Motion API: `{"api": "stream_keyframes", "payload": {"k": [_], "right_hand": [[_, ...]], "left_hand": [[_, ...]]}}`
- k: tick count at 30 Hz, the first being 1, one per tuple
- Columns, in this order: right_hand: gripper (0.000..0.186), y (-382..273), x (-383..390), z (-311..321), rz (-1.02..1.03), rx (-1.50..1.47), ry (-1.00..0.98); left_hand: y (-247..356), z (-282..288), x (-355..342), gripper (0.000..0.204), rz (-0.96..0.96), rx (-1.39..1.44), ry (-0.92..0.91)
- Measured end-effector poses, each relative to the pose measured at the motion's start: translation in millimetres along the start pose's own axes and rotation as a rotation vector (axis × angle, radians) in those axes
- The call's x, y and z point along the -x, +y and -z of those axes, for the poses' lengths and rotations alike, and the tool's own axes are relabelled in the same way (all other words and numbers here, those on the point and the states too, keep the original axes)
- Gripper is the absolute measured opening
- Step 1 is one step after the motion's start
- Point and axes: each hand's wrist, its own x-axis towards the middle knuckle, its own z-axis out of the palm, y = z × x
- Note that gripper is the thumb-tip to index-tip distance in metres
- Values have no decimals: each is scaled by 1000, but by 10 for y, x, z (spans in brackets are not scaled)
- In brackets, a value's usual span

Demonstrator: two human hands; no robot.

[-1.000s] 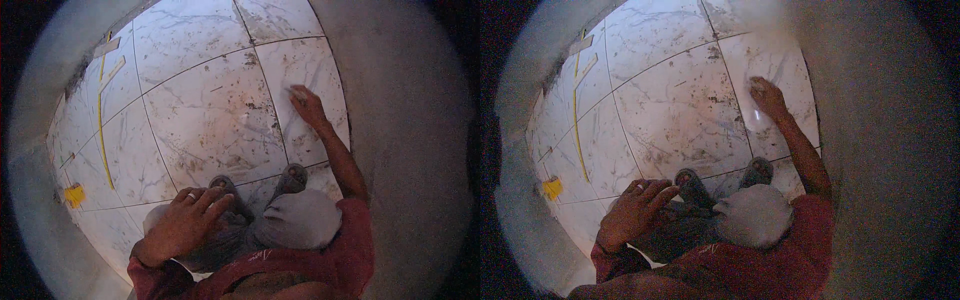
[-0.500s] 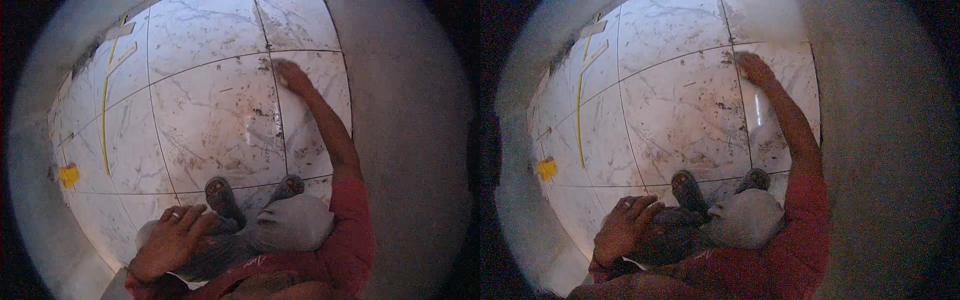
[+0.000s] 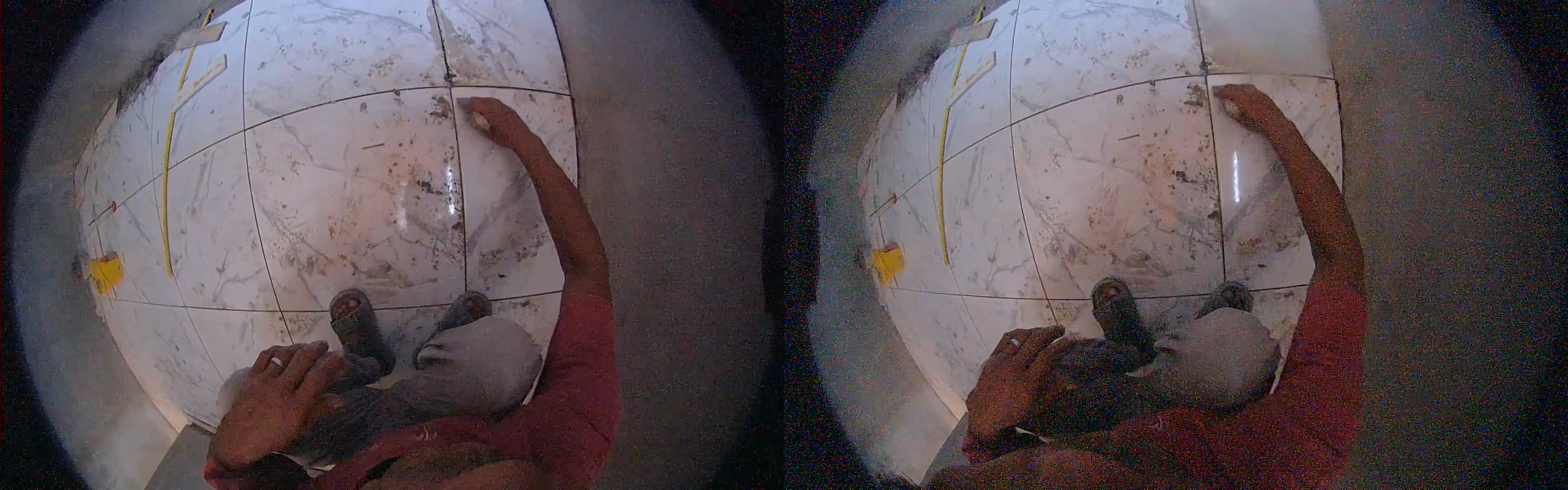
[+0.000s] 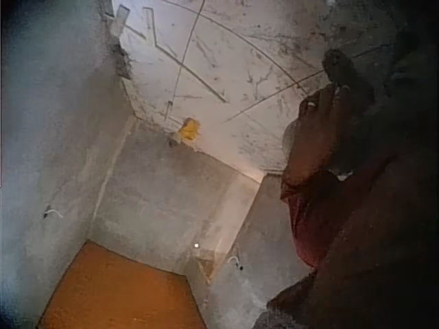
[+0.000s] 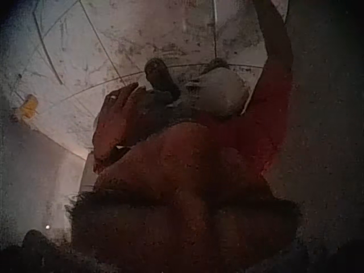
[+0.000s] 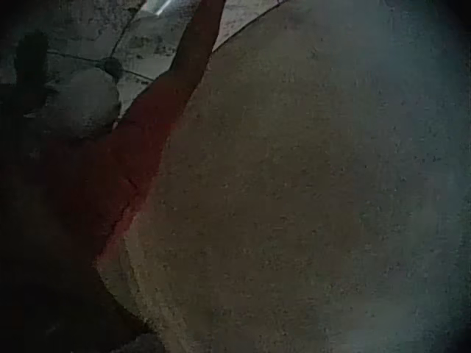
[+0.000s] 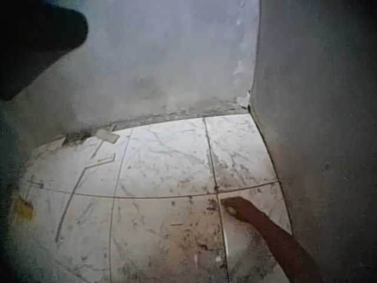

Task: The person scrapes excess material along the joints and surfaces of floor tiles using a scraper.

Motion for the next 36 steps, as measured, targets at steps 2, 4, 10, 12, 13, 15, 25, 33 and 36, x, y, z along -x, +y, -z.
{"api": "stream_keyframes", "payload": {"k": [2, 4, 10, 12, 13, 15, 25, 33, 36], "right_hand": [[48, -13, -88, 40, -14, -2, 30], [46, 15, -176, 74, -23, -94, 79], [43, 203, 116, -120, 36, -43, 105], [41, 284, 23, -54, 9, -64, 127], [39, 332, -44, -34, -15, -88, 157], [35, 372, -4, -48, -30, -78, 141], [61, 391, -112, -59, -8, -108, 197], [49, 763, 283, -59, -204, -148, 190], [51, 584, 391, 90, -112, -34, 164]], "left_hand": [[24, -14, -17, 51, -18, -4, 12], [20, -31, -71, 51, -51, -4, 16], [-6, -23, -14, 53, -33, 27, 8], [13, -8, -23, 53, -54, -35, 8], [17, 8, -24, 53, -58, -31, 3], [15, 33, -33, 54, -79, 0, 4], [21, 55, 45, 52, -25, 18, 3], [-67, 39, -138, 51, -96, 11, -21], [-191, -1, -164, 51, -152, 47, -11]]}}
